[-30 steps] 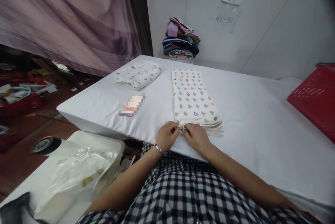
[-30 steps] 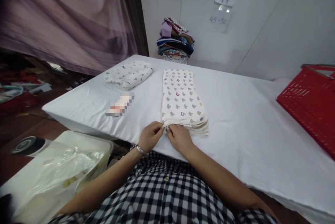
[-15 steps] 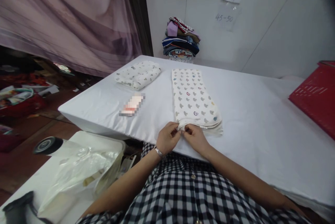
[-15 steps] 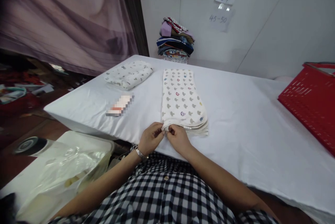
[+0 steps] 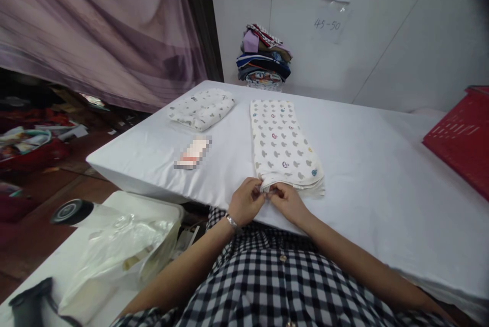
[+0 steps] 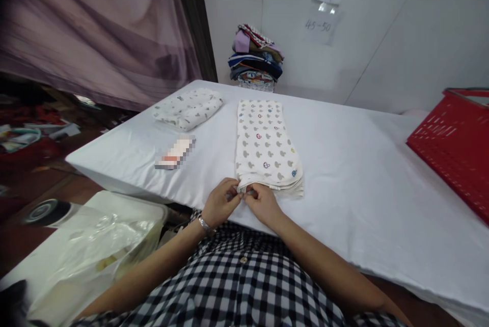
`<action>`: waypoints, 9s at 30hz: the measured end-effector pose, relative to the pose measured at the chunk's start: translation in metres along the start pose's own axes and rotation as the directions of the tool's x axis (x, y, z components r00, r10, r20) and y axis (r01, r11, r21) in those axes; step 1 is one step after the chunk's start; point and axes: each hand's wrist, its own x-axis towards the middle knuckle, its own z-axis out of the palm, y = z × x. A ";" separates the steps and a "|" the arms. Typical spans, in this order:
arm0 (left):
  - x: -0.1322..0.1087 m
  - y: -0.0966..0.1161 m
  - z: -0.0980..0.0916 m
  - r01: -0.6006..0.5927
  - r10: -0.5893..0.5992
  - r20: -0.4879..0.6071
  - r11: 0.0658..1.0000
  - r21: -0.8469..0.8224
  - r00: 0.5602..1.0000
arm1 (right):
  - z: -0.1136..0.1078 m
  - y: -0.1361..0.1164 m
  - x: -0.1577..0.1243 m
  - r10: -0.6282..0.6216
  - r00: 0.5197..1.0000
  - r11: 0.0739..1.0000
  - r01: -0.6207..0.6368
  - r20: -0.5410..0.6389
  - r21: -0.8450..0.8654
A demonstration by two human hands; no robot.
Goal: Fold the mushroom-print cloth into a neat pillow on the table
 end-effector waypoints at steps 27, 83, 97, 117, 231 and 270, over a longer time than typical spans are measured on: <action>0.010 -0.004 0.001 0.018 -0.019 -0.021 0.999 -0.045 1.000 | 0.000 0.003 0.013 -0.180 0.984 0.899 0.158 -0.014 -0.407; 0.010 0.000 0.000 -0.055 0.055 0.013 0.997 0.054 0.998 | 0.001 0.007 -0.021 0.026 0.999 0.970 -0.035 0.044 0.240; 0.008 0.000 0.007 -0.124 0.135 -0.019 0.948 0.292 0.991 | -0.123 0.033 -0.006 0.240 0.907 0.817 -0.381 -0.345 -0.434; 0.004 0.011 0.001 0.038 -0.066 0.037 0.854 0.519 0.997 | -0.123 0.043 -0.001 0.433 0.867 0.877 -0.468 -0.246 -0.106; -0.001 0.020 -0.013 -0.088 -0.165 0.359 0.800 0.594 0.918 | -0.129 0.043 -0.002 0.443 0.888 0.821 -0.457 -0.123 -0.341; 0.214 -0.022 0.007 -0.097 -0.047 0.206 0.765 0.637 0.977 | -0.108 0.012 0.137 -0.124 0.990 0.766 0.137 0.066 -0.628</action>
